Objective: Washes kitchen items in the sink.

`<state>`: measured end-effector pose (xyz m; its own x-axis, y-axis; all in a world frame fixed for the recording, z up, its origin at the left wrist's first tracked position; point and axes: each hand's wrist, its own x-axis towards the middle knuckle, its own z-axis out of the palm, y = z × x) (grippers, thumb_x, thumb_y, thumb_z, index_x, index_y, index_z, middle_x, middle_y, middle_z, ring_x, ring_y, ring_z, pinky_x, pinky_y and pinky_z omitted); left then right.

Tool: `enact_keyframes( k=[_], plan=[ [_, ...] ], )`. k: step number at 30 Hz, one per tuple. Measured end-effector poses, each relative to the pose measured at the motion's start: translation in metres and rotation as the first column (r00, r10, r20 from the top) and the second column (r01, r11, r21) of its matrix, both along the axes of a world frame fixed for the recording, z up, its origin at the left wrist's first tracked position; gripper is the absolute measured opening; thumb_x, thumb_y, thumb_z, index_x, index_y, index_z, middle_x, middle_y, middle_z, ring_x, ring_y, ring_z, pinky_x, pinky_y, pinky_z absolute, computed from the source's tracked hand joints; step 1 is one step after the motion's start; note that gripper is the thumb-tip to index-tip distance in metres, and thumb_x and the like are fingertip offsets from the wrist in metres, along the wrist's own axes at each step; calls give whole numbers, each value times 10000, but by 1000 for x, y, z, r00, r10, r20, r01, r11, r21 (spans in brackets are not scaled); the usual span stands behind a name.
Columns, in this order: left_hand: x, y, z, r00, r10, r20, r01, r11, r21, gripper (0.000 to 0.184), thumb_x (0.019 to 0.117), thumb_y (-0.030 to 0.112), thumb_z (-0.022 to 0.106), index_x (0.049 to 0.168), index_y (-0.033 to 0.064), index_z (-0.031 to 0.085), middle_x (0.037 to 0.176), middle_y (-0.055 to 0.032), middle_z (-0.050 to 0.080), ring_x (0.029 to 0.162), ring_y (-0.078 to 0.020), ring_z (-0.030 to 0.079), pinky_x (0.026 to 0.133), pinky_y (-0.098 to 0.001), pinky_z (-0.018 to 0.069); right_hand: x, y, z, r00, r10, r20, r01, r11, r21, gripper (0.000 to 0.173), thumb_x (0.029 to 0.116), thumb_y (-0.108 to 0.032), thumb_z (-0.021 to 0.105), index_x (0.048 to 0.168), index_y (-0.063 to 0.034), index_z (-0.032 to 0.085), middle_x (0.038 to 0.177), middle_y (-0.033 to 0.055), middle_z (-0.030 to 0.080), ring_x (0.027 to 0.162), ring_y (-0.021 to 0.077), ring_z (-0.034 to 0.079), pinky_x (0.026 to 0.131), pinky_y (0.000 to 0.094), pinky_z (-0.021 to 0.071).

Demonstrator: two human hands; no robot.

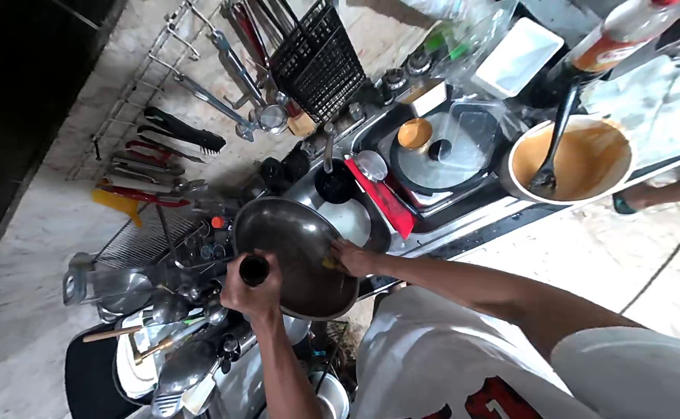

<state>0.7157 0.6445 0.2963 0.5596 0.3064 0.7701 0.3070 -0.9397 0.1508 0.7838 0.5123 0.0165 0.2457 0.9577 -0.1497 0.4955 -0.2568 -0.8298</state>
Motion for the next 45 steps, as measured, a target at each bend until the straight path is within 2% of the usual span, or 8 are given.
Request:
enact_keyframes(
  k=[5,11,20,26,30,37,42,45],
  plan=[
    [0,3,-8,1000,7,21,-7,1000,-2,261,782,202,773,830,-39,686,731,-117,701,668,-105,701,606,-248,564,-41,-21,79,864,151,-481,-136,988,66,361,1086,-269,472,1361,-75,604,1467,182,538,1336,319,548,1123,542,440],
    [2,-6,-14,999,35,42,-32,997,-73,253,777,179,778,838,-49,689,735,-111,698,681,-87,697,629,-233,570,-49,27,179,669,128,-732,128,950,283,471,1127,-341,377,1502,-76,481,1451,113,579,1341,138,540,1161,347,408],
    [-5,11,2,979,202,37,-198,976,-92,280,776,198,778,878,-51,705,753,-117,708,699,-87,698,644,-247,547,-18,-19,98,856,304,-419,-245,951,189,337,996,-30,546,1328,-37,603,1412,211,558,1306,363,551,1102,555,448],
    [-1,-14,-13,997,81,10,-77,977,-199,272,786,194,782,861,-55,702,758,-104,713,703,-60,704,652,-223,582,-35,70,166,816,-32,-577,277,899,341,416,996,-129,642,1385,6,582,1367,181,625,1253,248,605,1083,419,474],
    [-3,-27,-11,999,23,43,-15,983,-184,221,803,164,756,820,-46,688,716,-83,683,664,-33,678,620,-194,564,0,152,94,837,-368,-406,535,709,459,432,1000,-150,645,1396,-16,537,1556,186,434,1383,289,512,1122,419,483],
    [-6,-14,-6,993,74,90,-69,996,-62,272,814,206,765,843,-52,686,739,-112,699,676,-84,697,619,-235,566,65,67,2,906,-251,341,183,959,218,395,961,-13,631,1349,-81,648,1475,145,565,1363,373,517,1129,537,435],
    [0,-1,-9,990,128,63,-124,991,-56,246,802,191,767,826,-43,694,737,-122,706,674,-106,706,610,-255,565,23,-18,13,995,64,-74,-67,997,-43,425,1042,-224,534,1444,-94,584,1572,159,469,1492,355,383,1243,540,288],
    [6,-3,-16,994,97,53,-93,993,-78,253,792,191,774,832,-46,693,733,-119,705,669,-100,706,601,-247,568,-6,-31,69,903,161,-399,-176,984,-1,403,1087,-242,483,1459,-108,561,1413,196,605,1319,375,571,1102,624,424]
  ],
)
